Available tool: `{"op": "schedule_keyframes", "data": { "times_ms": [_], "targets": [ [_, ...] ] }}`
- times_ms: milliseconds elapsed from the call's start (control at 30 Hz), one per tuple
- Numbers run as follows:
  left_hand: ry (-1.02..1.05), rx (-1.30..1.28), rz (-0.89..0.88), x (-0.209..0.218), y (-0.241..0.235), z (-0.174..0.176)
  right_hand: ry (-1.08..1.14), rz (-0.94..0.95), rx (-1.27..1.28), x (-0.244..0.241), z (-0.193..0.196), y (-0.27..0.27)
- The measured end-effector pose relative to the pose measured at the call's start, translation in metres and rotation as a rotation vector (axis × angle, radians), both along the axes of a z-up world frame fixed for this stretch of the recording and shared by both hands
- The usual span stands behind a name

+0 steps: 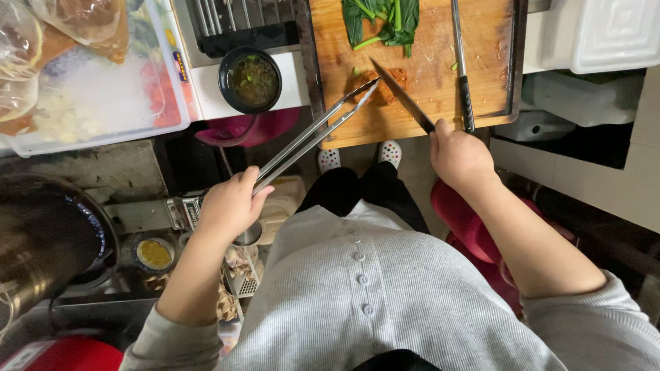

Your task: The person slices a breaded cutlet on a cutting board, then fries an egg and places it on a plate with the cutlet and cucumber. They boil noodles, drain them, and transfer them to a red bowl. The person adds green vegetables and a yellow sauce to the noodles, then mixes everything with chopsticks.

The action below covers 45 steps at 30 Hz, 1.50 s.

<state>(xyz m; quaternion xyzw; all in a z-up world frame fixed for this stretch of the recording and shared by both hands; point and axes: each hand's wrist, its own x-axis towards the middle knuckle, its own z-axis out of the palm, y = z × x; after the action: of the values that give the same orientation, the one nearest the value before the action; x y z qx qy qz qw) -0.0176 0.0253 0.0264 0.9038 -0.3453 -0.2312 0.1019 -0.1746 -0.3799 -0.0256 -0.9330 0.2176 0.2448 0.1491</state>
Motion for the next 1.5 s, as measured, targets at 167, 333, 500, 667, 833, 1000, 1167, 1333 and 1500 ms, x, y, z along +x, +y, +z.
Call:
{"op": "schedule_keyframes", "data": {
  "times_ms": [167,333,500,667,833,1000,1167,1333,1500],
  "targets": [
    [0.019,0.111,-0.015,0.002,0.003,-0.001,0.004,0.036,0.023,0.006,-0.026,0.005],
    [0.017,0.124,-0.012,0.004,-0.001,-0.012,-0.076,0.027,0.022,0.025,-0.065,0.013],
    [0.02,0.099,-0.011,0.002,0.0,-0.009,-0.09,0.011,0.035,0.025,-0.048,0.006],
    [0.09,0.052,0.055,-0.004,0.014,0.003,-0.02,0.024,-0.003,0.005,-0.011,0.008],
    [0.123,0.09,0.056,-0.001,0.017,-0.001,-0.019,0.055,-0.007,0.002,-0.014,0.016],
    [0.154,0.139,0.065,0.002,0.012,-0.008,0.039,0.028,-0.001,0.009,-0.045,0.027],
    [0.11,0.119,0.041,0.005,0.009,-0.008,0.029,-0.012,0.048,0.011,-0.056,0.032],
    [0.118,0.121,0.045,0.006,0.011,-0.008,0.068,-0.044,0.055,0.013,-0.062,0.029],
    [0.116,0.135,0.053,0.003,0.008,-0.009,-0.336,-0.005,0.204,0.007,-0.067,0.014]
  ]
}}
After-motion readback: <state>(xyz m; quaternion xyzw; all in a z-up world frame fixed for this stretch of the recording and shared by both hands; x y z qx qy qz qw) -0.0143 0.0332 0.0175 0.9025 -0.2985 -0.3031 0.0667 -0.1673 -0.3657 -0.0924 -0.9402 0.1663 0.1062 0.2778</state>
